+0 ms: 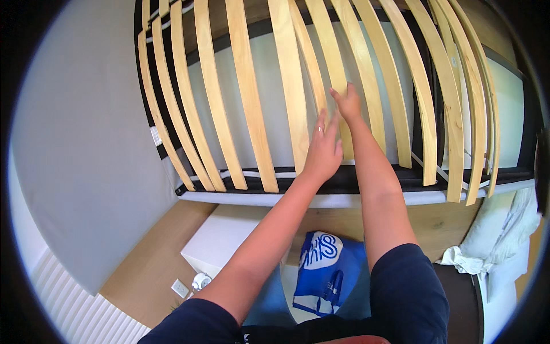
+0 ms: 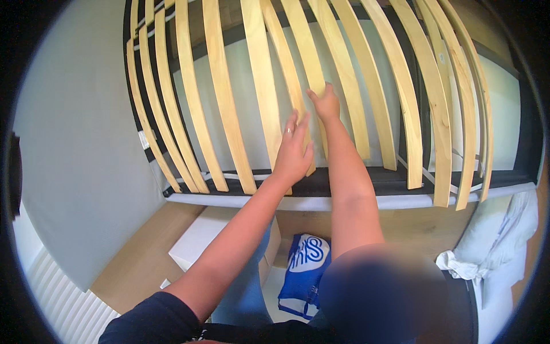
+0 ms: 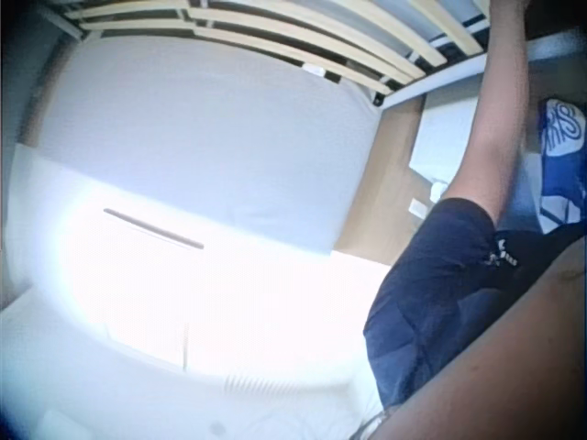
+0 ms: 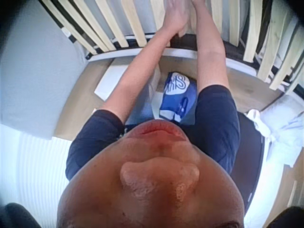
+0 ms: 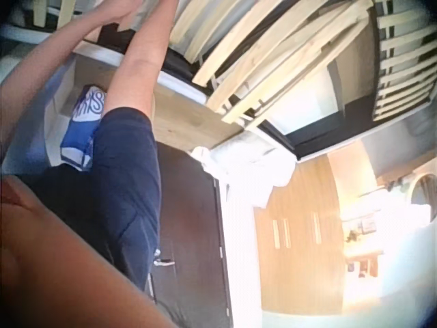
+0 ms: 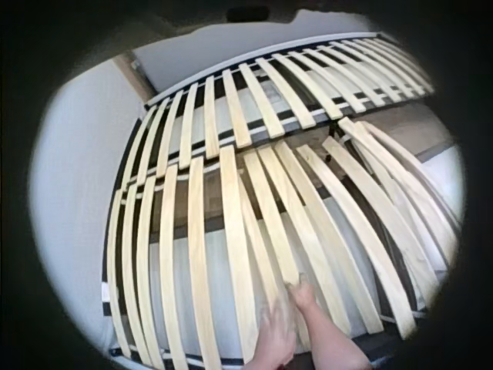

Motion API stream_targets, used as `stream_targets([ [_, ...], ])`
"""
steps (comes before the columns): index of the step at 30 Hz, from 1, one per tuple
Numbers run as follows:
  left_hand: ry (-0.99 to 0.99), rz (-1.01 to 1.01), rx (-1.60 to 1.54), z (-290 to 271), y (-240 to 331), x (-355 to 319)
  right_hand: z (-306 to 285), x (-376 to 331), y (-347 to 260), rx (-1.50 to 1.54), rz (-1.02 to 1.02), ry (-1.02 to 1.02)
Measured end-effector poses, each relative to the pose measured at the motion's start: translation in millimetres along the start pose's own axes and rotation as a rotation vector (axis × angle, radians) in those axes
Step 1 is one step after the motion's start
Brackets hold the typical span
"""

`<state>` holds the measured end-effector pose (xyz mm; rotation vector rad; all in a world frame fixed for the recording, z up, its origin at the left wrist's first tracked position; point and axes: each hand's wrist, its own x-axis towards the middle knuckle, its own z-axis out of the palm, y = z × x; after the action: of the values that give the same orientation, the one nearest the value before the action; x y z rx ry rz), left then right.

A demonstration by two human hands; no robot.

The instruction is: The person places and adjusts wooden slats onto the bed frame, aligning them one by one to form the support structure. The person handles the slats by hand, positioning them between the frame rails.

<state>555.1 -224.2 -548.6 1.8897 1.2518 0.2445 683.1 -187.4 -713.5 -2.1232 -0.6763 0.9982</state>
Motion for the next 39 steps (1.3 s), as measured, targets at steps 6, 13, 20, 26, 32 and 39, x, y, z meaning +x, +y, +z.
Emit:
stream_targets([
  [6, 0.124, -0.459, 0.041, 32, -36, 86, -12, 2, -3, -0.074, 0.073, 0.098],
  [13, -0.163, -0.664, -0.161, 30, -57, 98, -41, -11, -68, -0.093, 0.137, 0.07],
  [20, -0.149, -0.645, -0.372, 20, -61, 92, -59, -31, -69, -0.109, 0.098, 0.016],
  [26, -0.22, -0.639, -0.624, 1, -70, 80, -79, -37, -95, -0.124, 0.065, -0.003],
  [32, -0.267, -0.708, -0.771, -8, -48, 77, -94, -42, -100, -0.137, 0.055, -0.007],
  [39, -0.138, -0.55, -0.795, 1, -58, 85, -88, -13, -93, -0.194, -0.004, 0.095],
])
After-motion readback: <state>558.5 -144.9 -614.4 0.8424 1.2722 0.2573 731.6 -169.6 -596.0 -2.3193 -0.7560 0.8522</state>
